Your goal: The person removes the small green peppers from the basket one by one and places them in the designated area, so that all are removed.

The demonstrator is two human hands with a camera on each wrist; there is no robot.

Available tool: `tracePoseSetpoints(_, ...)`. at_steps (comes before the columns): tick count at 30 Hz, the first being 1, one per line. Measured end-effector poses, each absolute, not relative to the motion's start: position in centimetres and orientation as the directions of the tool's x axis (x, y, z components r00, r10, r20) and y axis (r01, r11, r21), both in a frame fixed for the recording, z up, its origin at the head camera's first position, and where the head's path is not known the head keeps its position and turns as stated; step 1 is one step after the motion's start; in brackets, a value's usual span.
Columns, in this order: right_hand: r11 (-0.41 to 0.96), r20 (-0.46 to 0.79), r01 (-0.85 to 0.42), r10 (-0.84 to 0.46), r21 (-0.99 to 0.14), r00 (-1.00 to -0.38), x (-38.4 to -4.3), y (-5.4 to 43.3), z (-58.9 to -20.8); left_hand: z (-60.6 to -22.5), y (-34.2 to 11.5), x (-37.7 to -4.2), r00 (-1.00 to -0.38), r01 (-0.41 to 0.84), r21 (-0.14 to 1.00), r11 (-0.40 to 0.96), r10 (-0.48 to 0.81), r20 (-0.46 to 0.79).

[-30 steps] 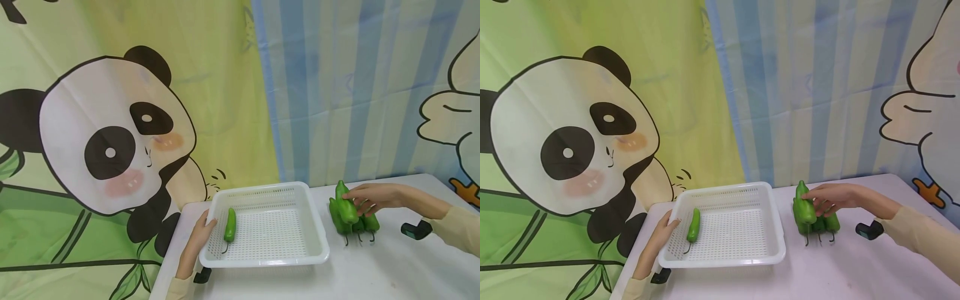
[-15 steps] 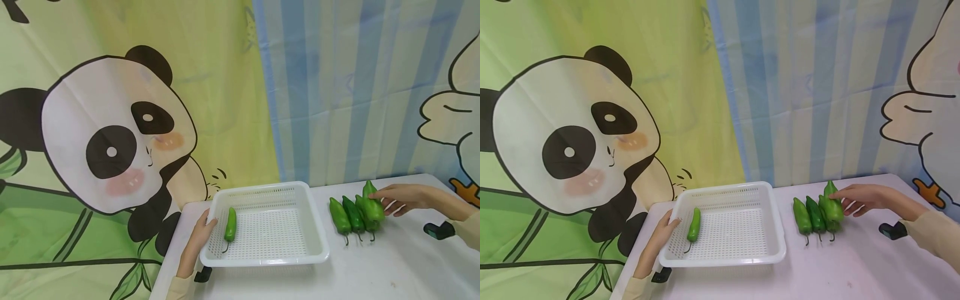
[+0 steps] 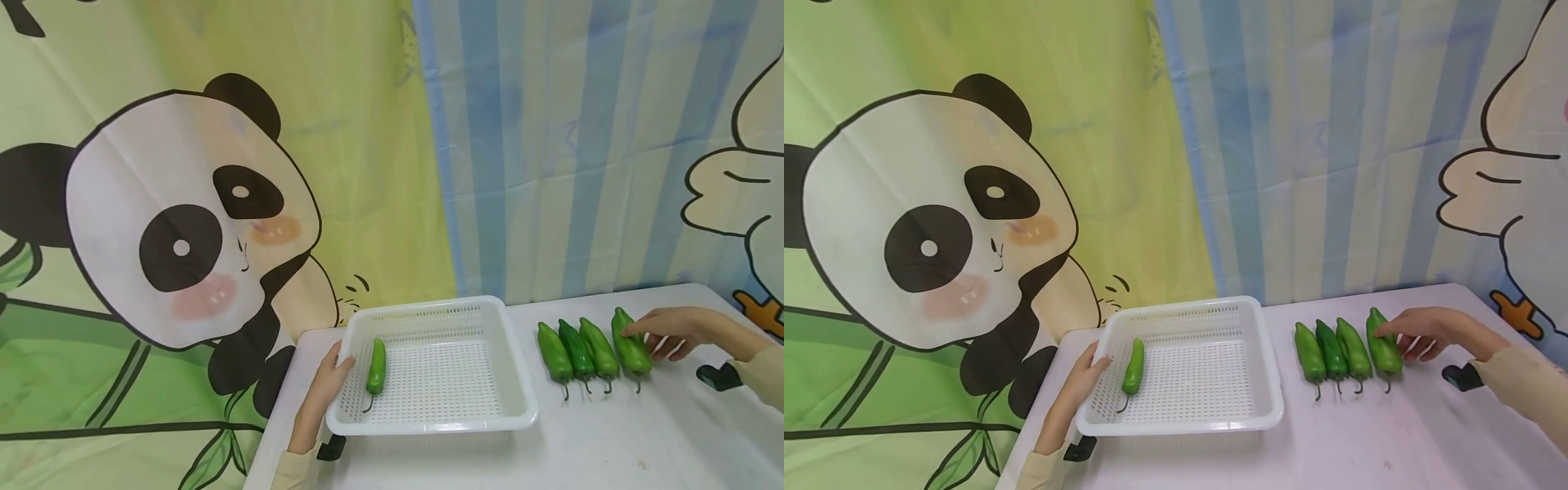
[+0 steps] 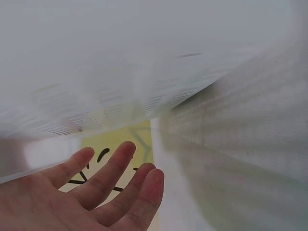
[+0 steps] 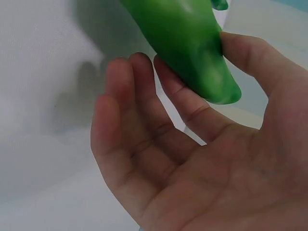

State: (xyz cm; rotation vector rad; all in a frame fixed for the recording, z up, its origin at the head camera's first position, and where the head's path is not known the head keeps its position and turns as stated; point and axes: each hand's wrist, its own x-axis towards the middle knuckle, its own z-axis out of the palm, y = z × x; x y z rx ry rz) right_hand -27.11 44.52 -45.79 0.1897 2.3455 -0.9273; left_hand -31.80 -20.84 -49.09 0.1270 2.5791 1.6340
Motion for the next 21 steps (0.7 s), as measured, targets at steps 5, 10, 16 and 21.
tracePoseSetpoints(5, 0.771, -0.587, 0.335, -0.061, -0.541, -0.808, -27.7, 44.1, -46.7, -49.7, -21.2, -32.1, -0.993, 0.029, 0.905, 0.425, 0.116, -0.022)
tracePoseSetpoints(10, 0.776, -0.586, 0.347, -0.036, -0.527, -0.810, -27.9, 43.6, -47.2, -49.7, -21.2, -32.0, -0.993, 0.032, 0.908, 0.418, 0.119, -0.020)
tracePoseSetpoints(16, 0.769, -0.583, 0.355, -0.028, -0.531, -0.812, -28.0, 43.2, -47.1, -49.6, -21.1, -32.0, -0.993, 0.033, 0.906, 0.423, 0.119, -0.019)
tracePoseSetpoints(21, 0.764, -0.580, 0.355, -0.031, -0.539, -0.814, -28.2, 43.3, -47.5, -49.6, -21.2, -32.1, -0.993, 0.021, 0.902, 0.431, 0.110, -0.030)
